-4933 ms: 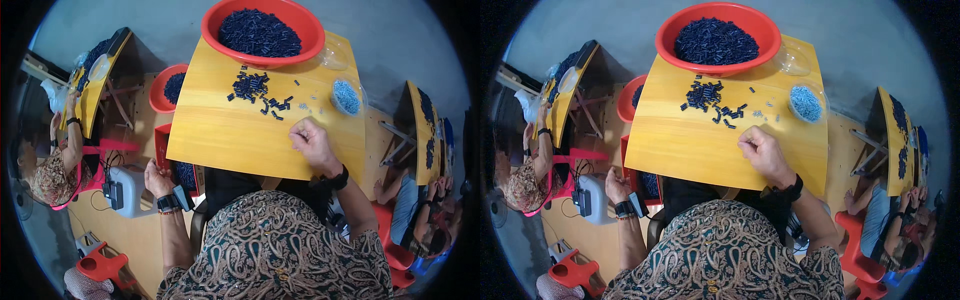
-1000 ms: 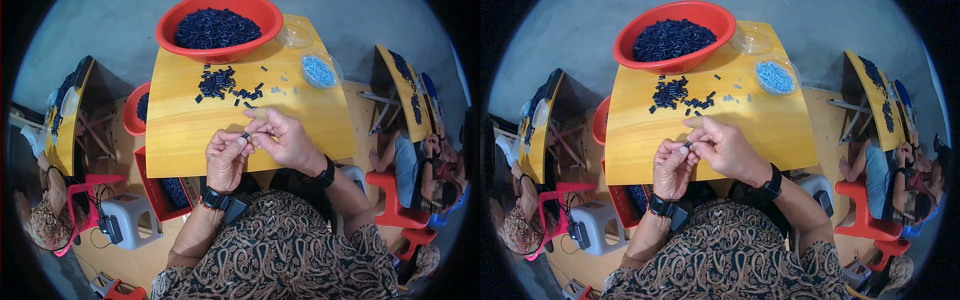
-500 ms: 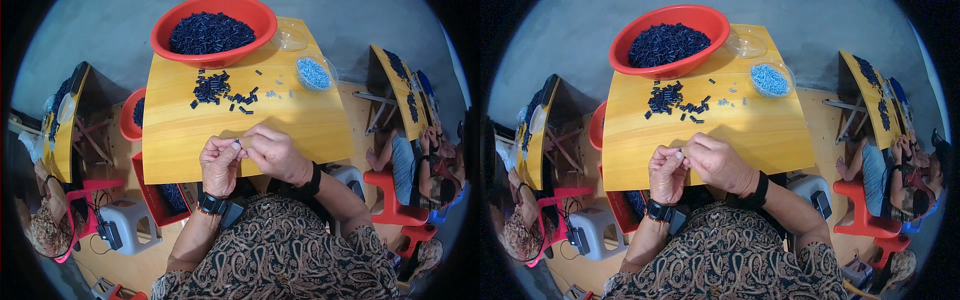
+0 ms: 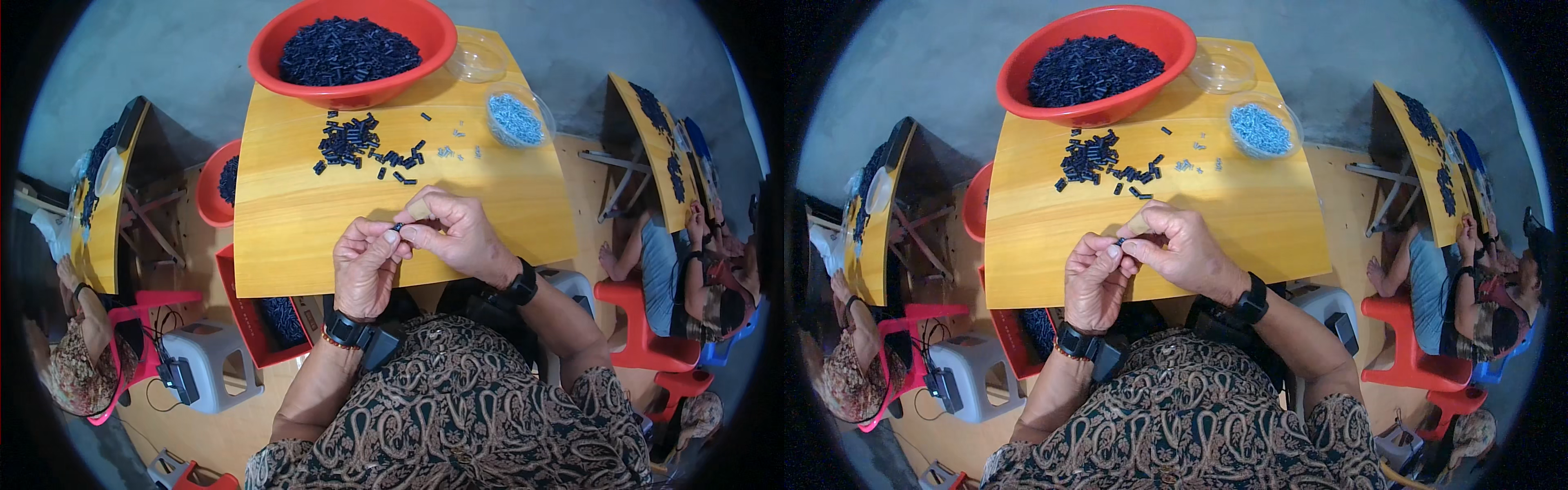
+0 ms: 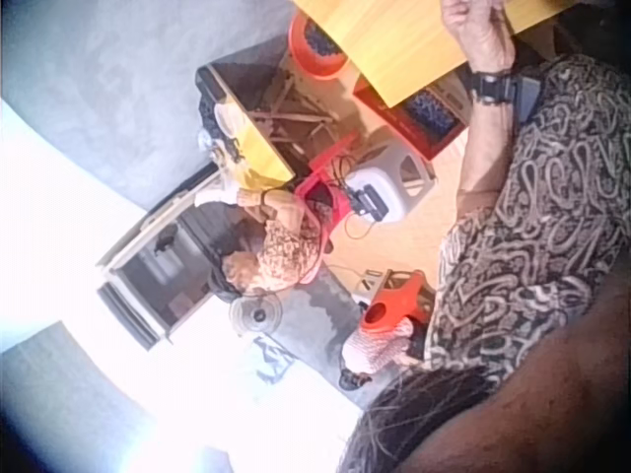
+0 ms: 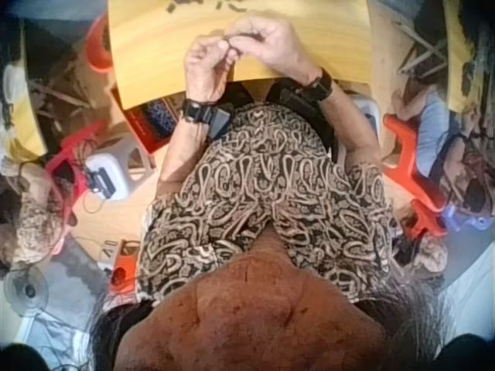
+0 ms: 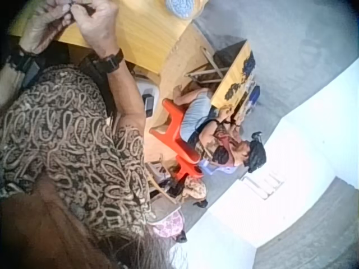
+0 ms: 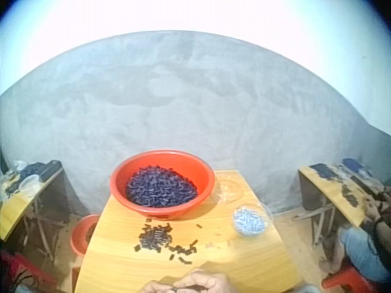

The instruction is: Manually assembling small plastic and metal components at a workbench.

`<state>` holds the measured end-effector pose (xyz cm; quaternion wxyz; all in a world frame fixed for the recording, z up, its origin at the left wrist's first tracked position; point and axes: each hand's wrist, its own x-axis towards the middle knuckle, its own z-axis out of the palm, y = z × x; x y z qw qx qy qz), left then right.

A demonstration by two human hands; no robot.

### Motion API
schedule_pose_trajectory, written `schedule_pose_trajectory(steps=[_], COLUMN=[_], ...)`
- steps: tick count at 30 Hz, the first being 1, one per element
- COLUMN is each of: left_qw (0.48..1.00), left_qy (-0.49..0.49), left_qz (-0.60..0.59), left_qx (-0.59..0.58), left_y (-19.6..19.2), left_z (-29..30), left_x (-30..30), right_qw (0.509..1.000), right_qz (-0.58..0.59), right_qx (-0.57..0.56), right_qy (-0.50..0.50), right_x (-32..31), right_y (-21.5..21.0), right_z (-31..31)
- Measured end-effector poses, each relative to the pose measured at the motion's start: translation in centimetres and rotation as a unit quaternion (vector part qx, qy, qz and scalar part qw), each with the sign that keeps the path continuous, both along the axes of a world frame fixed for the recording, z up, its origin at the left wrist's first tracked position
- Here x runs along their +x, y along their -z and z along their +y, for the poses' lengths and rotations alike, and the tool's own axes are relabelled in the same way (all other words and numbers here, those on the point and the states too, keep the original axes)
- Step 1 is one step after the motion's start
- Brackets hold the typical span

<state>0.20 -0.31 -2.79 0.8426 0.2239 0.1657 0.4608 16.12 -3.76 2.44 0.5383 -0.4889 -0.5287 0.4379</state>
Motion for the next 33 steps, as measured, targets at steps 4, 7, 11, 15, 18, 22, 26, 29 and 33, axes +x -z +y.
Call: schedule_pose_trajectory(steps=[4,7,11,15,18,22,26,29,33], left_qw=[0.999,0.999,0.998,0.995,0.991,0.98,0.962,0.962,0.951], left_qy=[0.014,0.011,0.008,-0.022,-0.05,-0.114,-0.17,-0.178,-0.152], left_qz=[0.029,0.024,0.038,0.072,0.095,0.126,0.19,0.187,0.238], left_qx=[0.024,0.03,0.052,0.07,0.077,0.104,0.093,0.093,0.128], left_y=[-0.4,-0.7,-0.5,0.0,0.1,0.1,0.0,-0.3,-0.1], left_z=[0.2,0.2,0.5,0.7,0.8,0.9,1.3,1.4,1.3], left_x=[-0.1,-0.2,-0.3,-0.4,-0.4,-0.4,-0.2,0.0,-0.2], right_qw=[0.996,0.99,0.978,0.97,0.965,0.977,0.967,0.936,0.9], right_qz=[-0.083,-0.125,-0.198,-0.23,-0.237,-0.189,-0.252,-0.342,-0.424], right_qx=[0.013,0.022,0.045,0.058,0.092,0.078,0.002,0.061,0.103], right_qy=[-0.034,-0.057,-0.054,-0.043,-0.057,-0.066,0.03,0.054,0.021], right_x=[0.6,1.0,0.8,0.5,0.2,0.7,2.6,2.8,2.4], right_y=[-0.9,-1.8,-1.7,-1.3,-0.9,-0.6,0.8,1.8,2.0], right_z=[0.5,0.7,1.1,1.5,1.8,3.5,7.3,9.3,10.6])
